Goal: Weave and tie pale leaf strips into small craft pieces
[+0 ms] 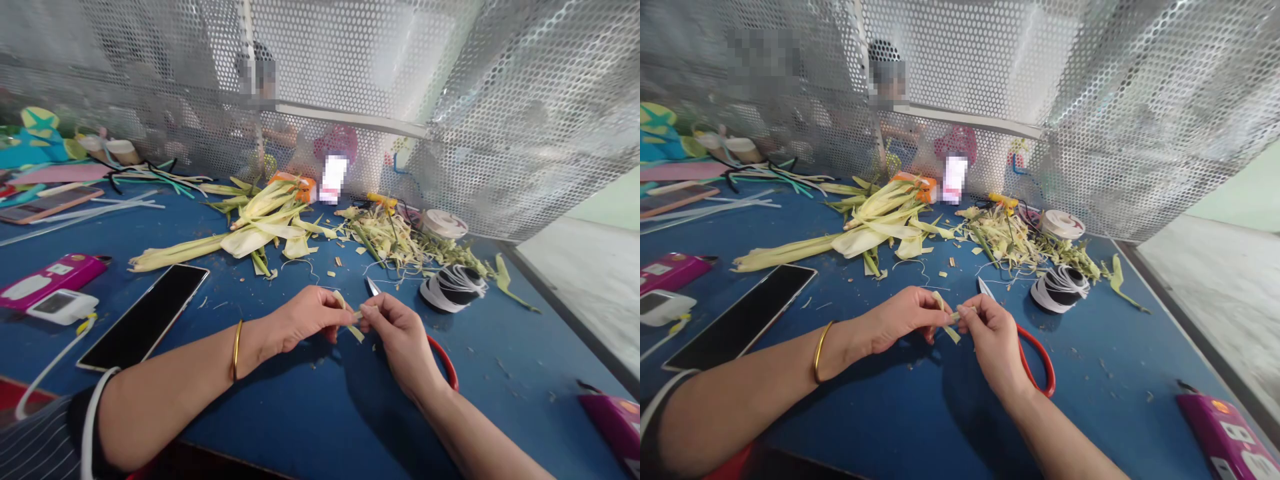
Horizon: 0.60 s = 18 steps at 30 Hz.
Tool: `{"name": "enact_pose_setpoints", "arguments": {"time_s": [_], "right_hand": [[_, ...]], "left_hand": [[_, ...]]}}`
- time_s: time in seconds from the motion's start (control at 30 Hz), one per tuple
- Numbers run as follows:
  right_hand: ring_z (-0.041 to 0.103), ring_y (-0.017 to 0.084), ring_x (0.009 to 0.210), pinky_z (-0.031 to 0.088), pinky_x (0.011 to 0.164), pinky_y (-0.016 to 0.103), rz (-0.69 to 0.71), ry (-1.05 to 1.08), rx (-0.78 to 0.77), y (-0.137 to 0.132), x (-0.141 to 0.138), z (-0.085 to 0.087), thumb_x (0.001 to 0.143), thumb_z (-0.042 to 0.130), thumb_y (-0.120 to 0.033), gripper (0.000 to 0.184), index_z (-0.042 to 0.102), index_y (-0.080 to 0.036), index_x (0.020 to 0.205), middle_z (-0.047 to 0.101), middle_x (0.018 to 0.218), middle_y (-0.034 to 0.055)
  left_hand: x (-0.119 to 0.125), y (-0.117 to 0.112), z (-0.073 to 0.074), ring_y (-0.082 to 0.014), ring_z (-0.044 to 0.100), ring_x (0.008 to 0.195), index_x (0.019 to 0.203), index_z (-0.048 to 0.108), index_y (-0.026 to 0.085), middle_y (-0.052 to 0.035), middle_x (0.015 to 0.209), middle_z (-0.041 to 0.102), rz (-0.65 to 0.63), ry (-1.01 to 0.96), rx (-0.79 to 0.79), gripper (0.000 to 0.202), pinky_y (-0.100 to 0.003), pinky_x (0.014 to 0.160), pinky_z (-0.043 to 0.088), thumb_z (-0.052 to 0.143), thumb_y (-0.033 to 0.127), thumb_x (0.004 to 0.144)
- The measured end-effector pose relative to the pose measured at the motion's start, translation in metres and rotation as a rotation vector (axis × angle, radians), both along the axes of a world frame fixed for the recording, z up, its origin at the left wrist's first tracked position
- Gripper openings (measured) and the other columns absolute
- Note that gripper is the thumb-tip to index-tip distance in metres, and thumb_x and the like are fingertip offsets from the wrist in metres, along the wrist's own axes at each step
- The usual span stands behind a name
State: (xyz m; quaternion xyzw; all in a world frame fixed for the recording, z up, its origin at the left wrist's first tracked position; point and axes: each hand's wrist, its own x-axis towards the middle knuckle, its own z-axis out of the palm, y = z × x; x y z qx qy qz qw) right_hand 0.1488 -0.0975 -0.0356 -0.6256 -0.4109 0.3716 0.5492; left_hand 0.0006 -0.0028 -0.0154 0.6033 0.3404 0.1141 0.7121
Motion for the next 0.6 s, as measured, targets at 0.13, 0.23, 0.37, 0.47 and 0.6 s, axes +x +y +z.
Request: {"name": "enact_pose_setpoints", "arguments": {"time_s": [0.13, 0.23, 0.37, 0.47, 0.6], "right_hand": [[0.049, 0.013, 0.059, 0.038, 0.061, 0.026, -0.03, -0.071, 0.039, -0.001, 0.002, -0.004, 0.086, 0.063, -0.04, 0.025, 0.06, -0.02, 0.071, 0.058, 0.061, -0.0029], [0.05, 0.013, 0.059, 0.039, 0.06, 0.027, -0.008, -0.088, 0.024, 0.0, 0.004, -0.004, 0.086, 0.063, -0.039, 0.024, 0.06, -0.02, 0.071, 0.058, 0.06, -0.0027], [0.058, 0.017, 0.075, 0.043, 0.069, 0.029, 0.012, -0.235, 0.057, 0.002, 0.007, 0.0, 0.087, 0.063, -0.038, 0.018, 0.07, -0.022, 0.083, 0.067, 0.08, 0.0017], [0.061, 0.02, 0.086, 0.045, 0.078, 0.031, 0.086, -0.311, 0.095, 0.001, 0.004, 0.005, 0.084, 0.067, -0.035, 0.013, 0.074, -0.023, 0.084, 0.069, 0.089, 0.0034], [0.059, 0.017, 0.074, 0.045, 0.07, 0.029, 0.09, -0.271, 0.087, -0.001, -0.001, 0.007, 0.082, 0.068, -0.032, 0.014, 0.069, -0.022, 0.072, 0.066, 0.077, 0.0011]], "left_hand": [[0.001, 0.0, 0.001, -0.0091, 0.052, 0.05, 0.072, 0.071, 0.013, 0.0008, 0.064, 0.061, -0.009, -0.015, -0.034, 0.021, -0.026, 0.058, 0.046, 0.076, 0.032, 0.066], [0.001, 0.001, 0.001, -0.01, 0.053, 0.051, 0.073, 0.071, 0.013, 0.0008, 0.063, 0.061, -0.027, 0.01, -0.023, 0.022, -0.026, 0.059, 0.046, 0.076, 0.033, 0.065], [0.0, 0.0, -0.005, -0.0101, 0.052, 0.054, 0.076, 0.072, 0.013, 0.0006, 0.064, 0.06, -0.081, 0.047, 0.068, 0.026, -0.025, 0.058, 0.042, 0.074, 0.038, 0.068], [-0.001, -0.003, -0.009, -0.0099, 0.048, 0.053, 0.068, 0.069, 0.015, 0.0022, 0.056, 0.055, -0.131, 0.079, 0.174, 0.031, -0.024, 0.054, 0.037, 0.068, 0.045, 0.074], [-0.001, -0.008, -0.008, -0.0091, 0.045, 0.05, 0.058, 0.061, 0.016, 0.0032, 0.05, 0.051, -0.17, 0.105, 0.231, 0.034, -0.024, 0.051, 0.032, 0.062, 0.043, 0.079]]}}
